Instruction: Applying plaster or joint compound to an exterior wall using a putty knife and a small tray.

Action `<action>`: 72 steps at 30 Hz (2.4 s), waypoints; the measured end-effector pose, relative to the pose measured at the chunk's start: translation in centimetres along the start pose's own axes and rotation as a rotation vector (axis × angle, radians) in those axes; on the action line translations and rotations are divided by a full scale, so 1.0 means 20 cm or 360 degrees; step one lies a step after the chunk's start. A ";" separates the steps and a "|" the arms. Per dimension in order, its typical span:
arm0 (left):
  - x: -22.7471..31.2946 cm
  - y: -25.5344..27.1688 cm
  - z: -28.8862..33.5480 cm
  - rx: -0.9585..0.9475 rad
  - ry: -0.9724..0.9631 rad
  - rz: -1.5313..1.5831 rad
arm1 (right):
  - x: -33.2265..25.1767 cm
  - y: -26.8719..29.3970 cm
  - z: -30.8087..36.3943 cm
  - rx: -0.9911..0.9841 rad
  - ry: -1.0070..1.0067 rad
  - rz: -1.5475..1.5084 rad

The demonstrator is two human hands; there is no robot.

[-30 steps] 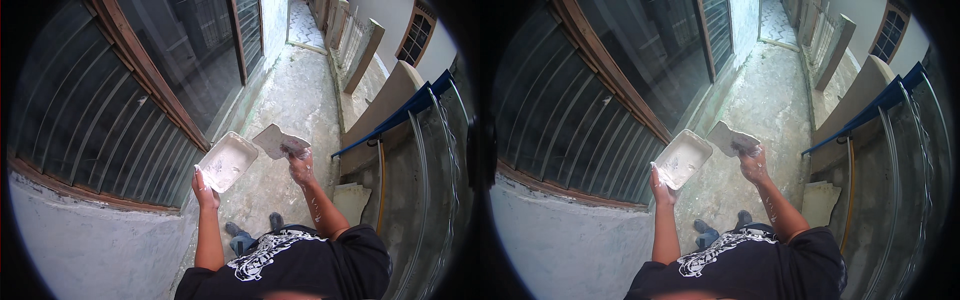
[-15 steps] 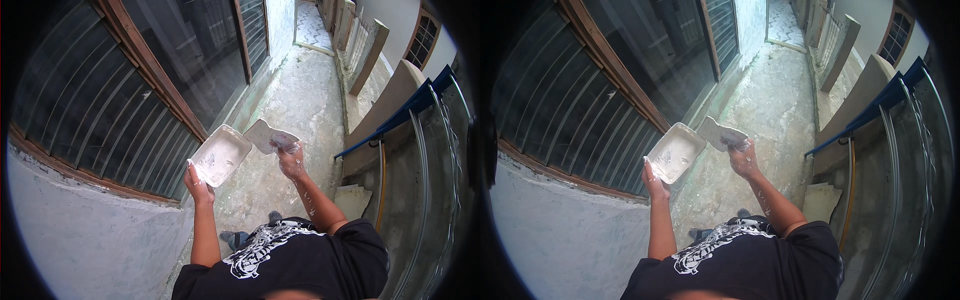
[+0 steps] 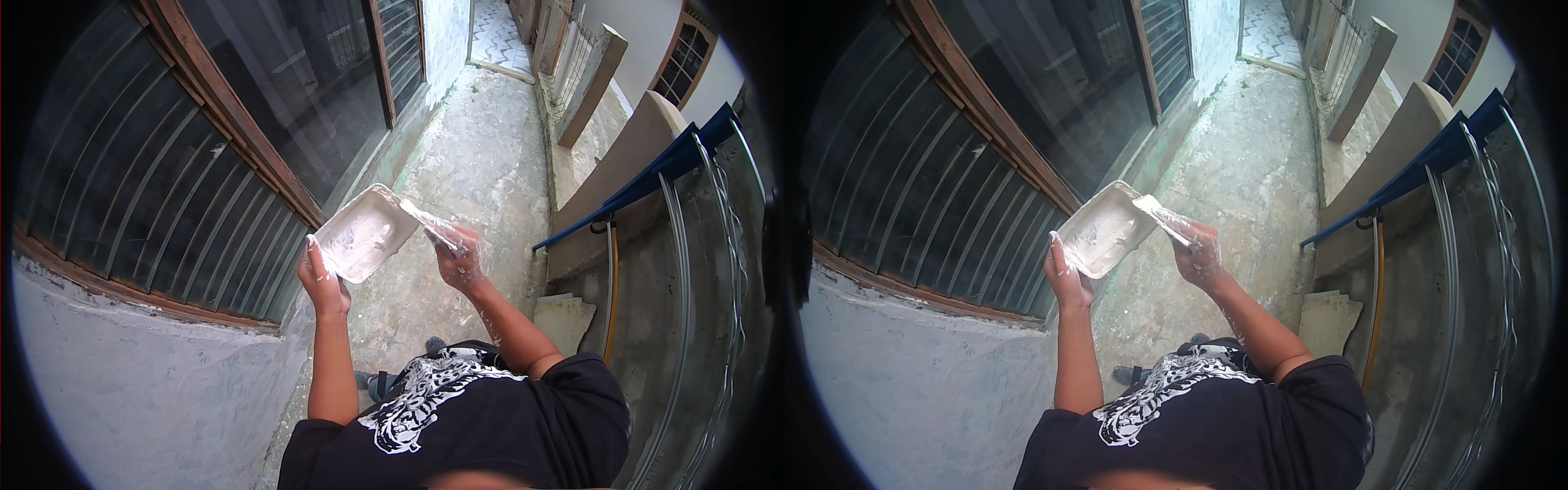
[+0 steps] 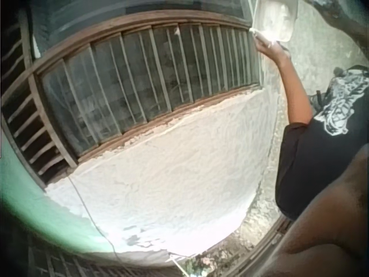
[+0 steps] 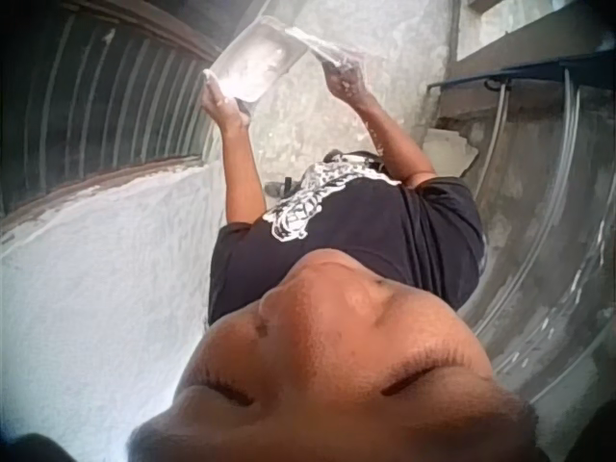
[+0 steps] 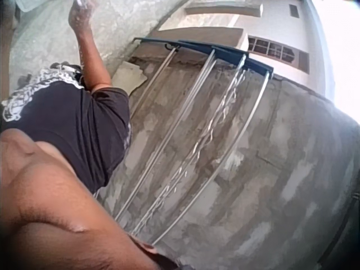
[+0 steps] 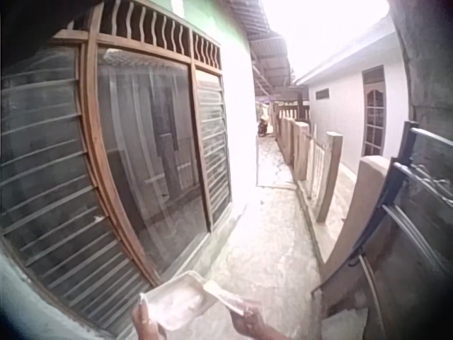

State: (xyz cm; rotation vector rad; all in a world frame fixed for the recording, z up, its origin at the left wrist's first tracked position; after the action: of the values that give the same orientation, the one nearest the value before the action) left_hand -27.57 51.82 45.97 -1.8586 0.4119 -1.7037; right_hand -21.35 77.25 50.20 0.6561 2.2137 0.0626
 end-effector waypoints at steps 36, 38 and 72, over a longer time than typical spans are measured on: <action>-0.10 -0.23 0.15 -0.0096 0.0056 0.0057 | 0.35 0.25 -0.42 -0.0105 -0.0293 -0.2126; -0.08 -0.24 0.17 -0.0088 0.0034 0.0025 | 0.35 0.24 -0.42 -0.0128 -0.0303 -0.2039; 0.12 -0.13 0.04 -0.0142 -0.0041 -0.0147 | 0.07 0.36 -0.46 -0.0486 -0.0413 -0.0563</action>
State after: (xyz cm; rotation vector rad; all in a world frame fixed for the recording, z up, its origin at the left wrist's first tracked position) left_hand -26.77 52.65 49.42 -1.9889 0.4034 -1.7456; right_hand -25.70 85.73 57.23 0.0939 1.9815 0.1237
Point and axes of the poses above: each hand's wrist, its own z-axis away from the middle knuckle, its own y-axis out of the back of the hand, x = y × z, the point moved 8 cm from there along -z, towards the middle knuckle, and after that the axes turned 4 degrees about z, right-handed, at the moved point
